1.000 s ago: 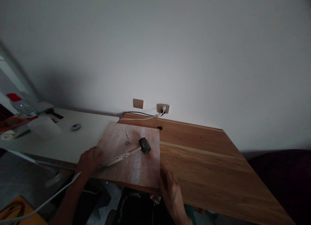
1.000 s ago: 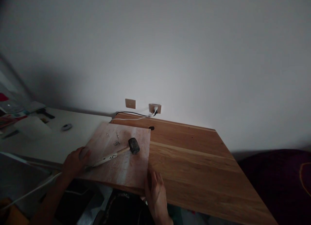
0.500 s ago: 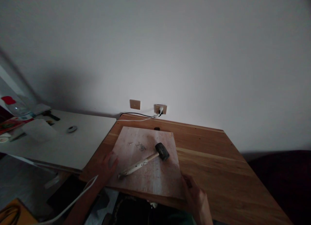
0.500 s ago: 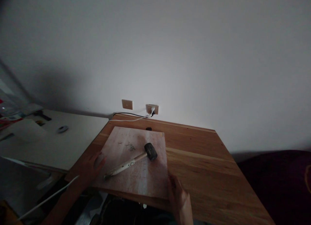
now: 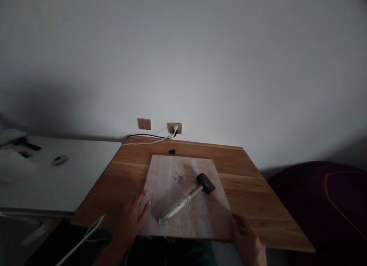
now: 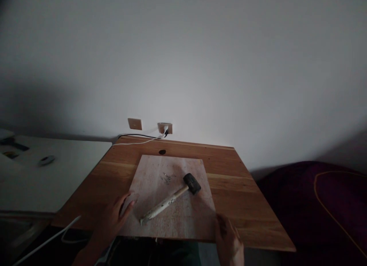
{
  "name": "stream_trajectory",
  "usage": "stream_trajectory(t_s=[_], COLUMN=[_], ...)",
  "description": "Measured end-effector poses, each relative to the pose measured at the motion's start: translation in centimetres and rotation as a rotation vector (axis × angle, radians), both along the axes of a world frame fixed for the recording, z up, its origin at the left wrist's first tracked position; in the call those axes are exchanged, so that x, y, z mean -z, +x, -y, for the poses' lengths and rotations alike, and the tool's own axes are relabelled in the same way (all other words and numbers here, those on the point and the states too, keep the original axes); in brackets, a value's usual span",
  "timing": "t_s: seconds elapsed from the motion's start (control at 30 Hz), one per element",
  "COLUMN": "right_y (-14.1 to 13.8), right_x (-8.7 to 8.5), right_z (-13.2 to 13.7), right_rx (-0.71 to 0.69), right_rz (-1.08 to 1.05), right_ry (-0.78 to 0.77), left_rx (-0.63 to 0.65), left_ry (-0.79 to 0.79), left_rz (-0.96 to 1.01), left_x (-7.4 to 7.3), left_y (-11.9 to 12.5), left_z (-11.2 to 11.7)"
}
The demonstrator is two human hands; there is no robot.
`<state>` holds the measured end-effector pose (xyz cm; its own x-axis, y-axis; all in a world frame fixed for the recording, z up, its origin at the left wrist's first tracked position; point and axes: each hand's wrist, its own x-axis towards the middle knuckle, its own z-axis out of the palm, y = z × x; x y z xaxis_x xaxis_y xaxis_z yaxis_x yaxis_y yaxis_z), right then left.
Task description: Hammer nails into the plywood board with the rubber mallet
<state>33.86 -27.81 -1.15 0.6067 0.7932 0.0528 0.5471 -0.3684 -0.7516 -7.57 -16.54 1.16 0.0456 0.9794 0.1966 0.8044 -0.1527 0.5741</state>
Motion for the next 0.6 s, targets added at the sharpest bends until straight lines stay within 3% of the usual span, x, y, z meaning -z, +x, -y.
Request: stream_trajectory(t_s=[0.2,0.27,0.37,0.43,0.53,0.6], right_y=[-0.8,-1.2,-3.8,-7.0,-12.3,-14.8], right_x=[-1.4,-1.9,-2.4,-2.4,-2.1,-2.2], right_z=[0.3,0.5,0.7,0.6,-0.5,-1.9], right_rx=[0.054,0.086,0.150,0.082,-0.104,-0.129], right_rz=[-0.137,-0.097,-0.102,-0.376,-0.979,-1.251], right_ry=[0.046,0.105,0.207,0.236,0.167,0.134], left_rx=[0.028,0.026,0.011,0.014,0.043,0.055], left_ry=[-0.003,0.014,0.078,0.114,0.116,0.106], left_rz=[0.071,0.060,0.030,0.017,-0.004,-0.011], left_x=[0.1,0.1,0.1,0.1,0.2,0.4], left_y=[-0.7,-1.0,-1.5,-1.9,-2.2,-2.3], left_z=[0.3,0.6,1.0,1.3,1.6,1.8])
